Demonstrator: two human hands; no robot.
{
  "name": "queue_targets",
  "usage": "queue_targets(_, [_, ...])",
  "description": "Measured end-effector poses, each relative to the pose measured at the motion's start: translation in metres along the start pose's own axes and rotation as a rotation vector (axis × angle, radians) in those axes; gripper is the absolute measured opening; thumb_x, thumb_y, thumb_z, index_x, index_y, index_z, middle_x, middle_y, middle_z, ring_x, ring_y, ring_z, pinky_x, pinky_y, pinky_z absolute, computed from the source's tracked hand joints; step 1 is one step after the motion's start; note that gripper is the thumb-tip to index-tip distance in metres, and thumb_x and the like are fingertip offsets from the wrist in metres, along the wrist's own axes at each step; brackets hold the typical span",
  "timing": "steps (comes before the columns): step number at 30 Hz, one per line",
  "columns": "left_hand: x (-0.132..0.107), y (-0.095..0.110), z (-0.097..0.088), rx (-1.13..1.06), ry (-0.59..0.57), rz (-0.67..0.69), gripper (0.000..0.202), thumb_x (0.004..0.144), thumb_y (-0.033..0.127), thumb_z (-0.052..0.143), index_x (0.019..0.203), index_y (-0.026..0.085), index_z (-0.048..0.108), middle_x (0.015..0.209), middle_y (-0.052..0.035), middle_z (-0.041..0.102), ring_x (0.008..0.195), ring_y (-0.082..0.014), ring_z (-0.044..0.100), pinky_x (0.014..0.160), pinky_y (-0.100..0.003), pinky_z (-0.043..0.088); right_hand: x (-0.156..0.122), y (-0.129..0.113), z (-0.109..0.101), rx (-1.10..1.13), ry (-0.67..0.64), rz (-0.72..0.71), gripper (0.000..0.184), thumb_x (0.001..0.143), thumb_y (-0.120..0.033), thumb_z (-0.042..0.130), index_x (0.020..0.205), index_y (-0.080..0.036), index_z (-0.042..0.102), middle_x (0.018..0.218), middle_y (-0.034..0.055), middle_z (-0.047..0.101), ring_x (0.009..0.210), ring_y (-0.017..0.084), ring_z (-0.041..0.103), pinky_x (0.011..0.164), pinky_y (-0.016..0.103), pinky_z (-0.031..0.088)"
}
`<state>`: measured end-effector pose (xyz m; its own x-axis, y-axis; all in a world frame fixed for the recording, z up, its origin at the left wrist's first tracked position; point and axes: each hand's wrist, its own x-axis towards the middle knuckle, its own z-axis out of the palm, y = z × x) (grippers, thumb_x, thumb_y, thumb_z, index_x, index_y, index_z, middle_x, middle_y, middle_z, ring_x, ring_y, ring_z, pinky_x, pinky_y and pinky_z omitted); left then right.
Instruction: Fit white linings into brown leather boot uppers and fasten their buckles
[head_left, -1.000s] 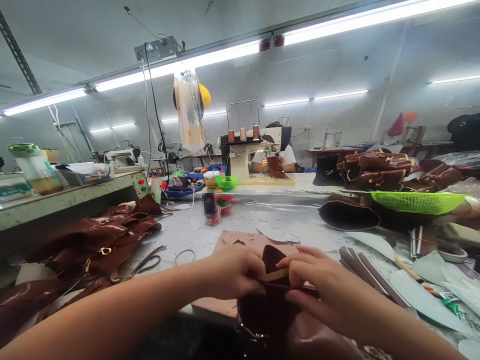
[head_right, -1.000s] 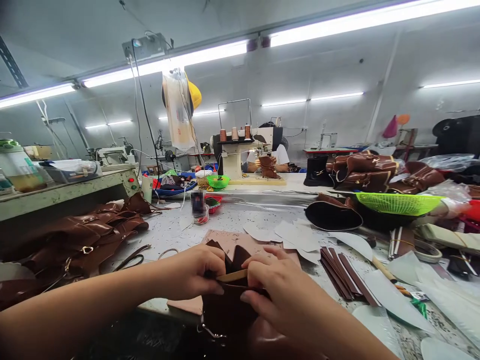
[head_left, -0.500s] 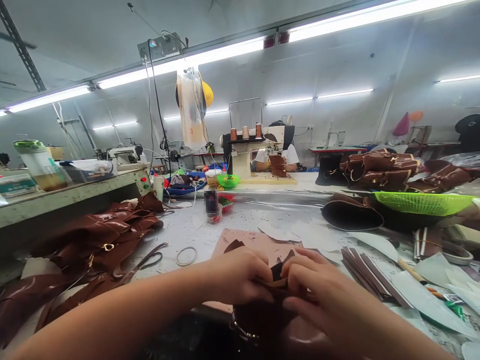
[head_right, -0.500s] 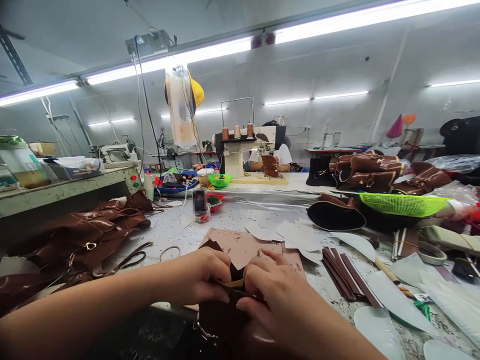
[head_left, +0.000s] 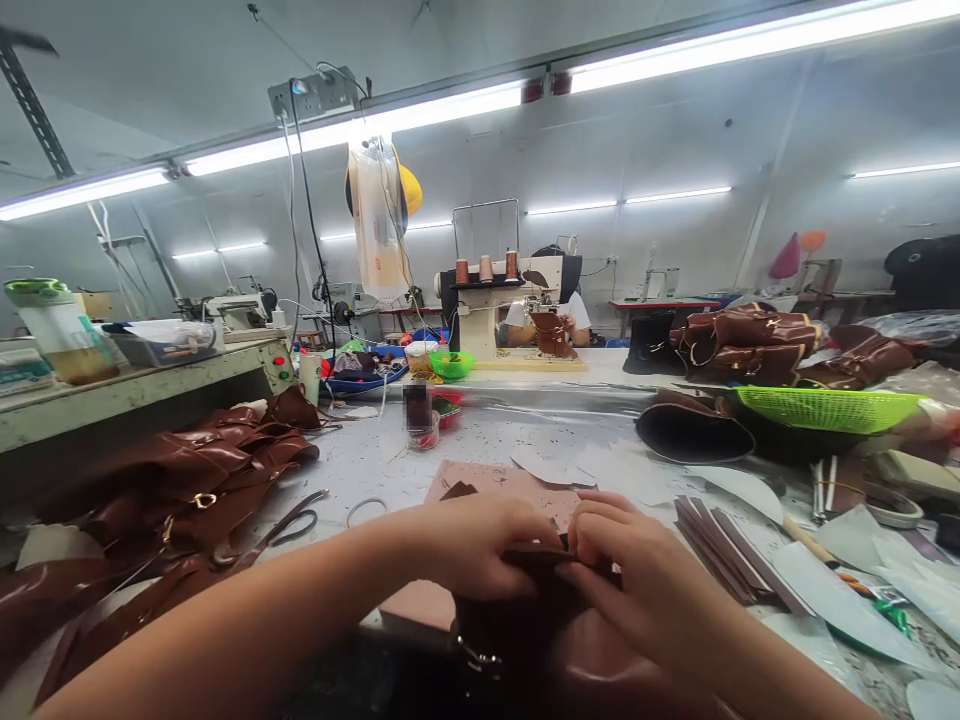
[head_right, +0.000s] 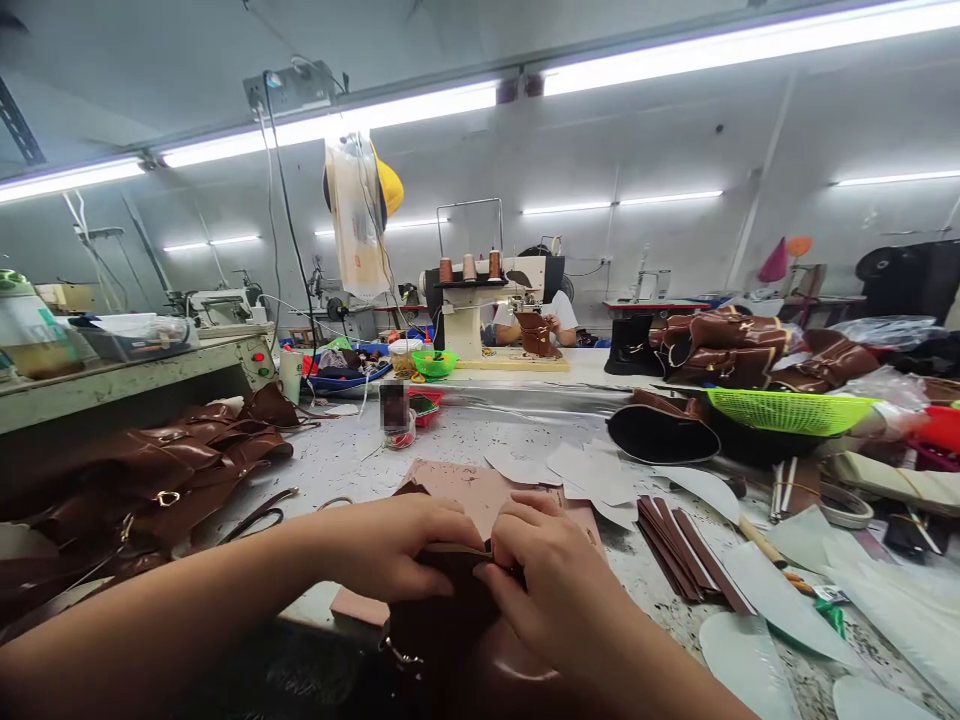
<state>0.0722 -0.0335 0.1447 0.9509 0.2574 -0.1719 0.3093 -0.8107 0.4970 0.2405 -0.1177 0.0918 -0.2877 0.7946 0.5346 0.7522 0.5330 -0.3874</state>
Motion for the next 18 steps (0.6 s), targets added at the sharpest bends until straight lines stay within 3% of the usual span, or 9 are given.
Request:
queue_targets(2, [0.006,0.002,0.006,0.061,0.151,0.057,0.007,0.071,0.015,0.063,0.078,0.016,0.063,0.08,-0.0003,0.058,0.077,-0.0145,0.053,0.069,-0.023,0.04,-0.003,0.002,-0.003,-0.025,0.011,-0.017,0.02,0.075,-0.01,0.046,0.061,-0.022,0.038,0.067,-0.0007,0.055,0.067,0.016,0.054,0.085,0.045,0.042])
queue_targets(5, [0.01,0.0,0.016,0.042,0.273,0.097,0.009,0.068,0.013,0.068,0.064,0.015,0.06,0.071,0.0015,0.054,0.067,-0.0108,0.05,0.061,-0.02,0.038,-0.006,0.009,-0.014,0.025,-0.122,0.029,0.014,0.077,-0.018,0.052,0.065,-0.022,0.046,0.092,0.0038,0.062,0.089,0.021,0.057,0.083,0.04,0.046])
queue_targets(8, [0.008,-0.006,0.021,-0.027,0.34,0.065,0.011,0.066,0.011,0.07,0.063,0.015,0.06,0.068,0.0026,0.051,0.064,-0.0097,0.048,0.057,-0.02,0.036,-0.006,0.015,-0.022,0.052,-0.161,0.077,0.02,0.079,-0.023,0.05,0.061,-0.023,0.042,0.075,0.0014,0.062,0.075,0.019,0.059,0.076,0.037,0.049])
queue_targets(11, [0.005,-0.008,0.02,-0.103,0.321,0.036,0.011,0.067,0.007,0.066,0.065,0.015,0.059,0.064,0.0041,0.048,0.063,-0.009,0.046,0.056,-0.019,0.034,-0.004,0.013,-0.014,-0.021,-0.048,0.061,0.022,0.077,-0.022,0.048,0.058,-0.023,0.038,0.054,-0.0041,0.052,0.057,0.016,0.056,0.078,0.039,0.049])
queue_targets(15, [0.003,-0.004,0.017,-0.022,0.168,0.093,0.012,0.069,0.005,0.057,0.065,0.016,0.054,0.061,0.005,0.043,0.059,-0.0085,0.041,0.055,-0.02,0.032,-0.004,0.006,0.008,-0.104,0.167,0.007,0.021,0.072,-0.018,0.046,0.056,-0.023,0.033,0.046,-0.0058,0.043,0.059,0.017,0.058,0.076,0.038,0.05])
queue_targets(18, [0.003,-0.003,0.02,0.009,0.248,0.065,0.014,0.075,0.017,0.059,0.062,0.015,0.054,0.062,0.0043,0.042,0.061,-0.0089,0.042,0.057,-0.021,0.032,-0.007,0.006,0.015,0.006,0.19,0.023,0.018,0.076,-0.02,0.047,0.06,-0.023,0.038,0.053,-0.0036,0.05,0.058,0.016,0.055,0.063,0.032,0.05])
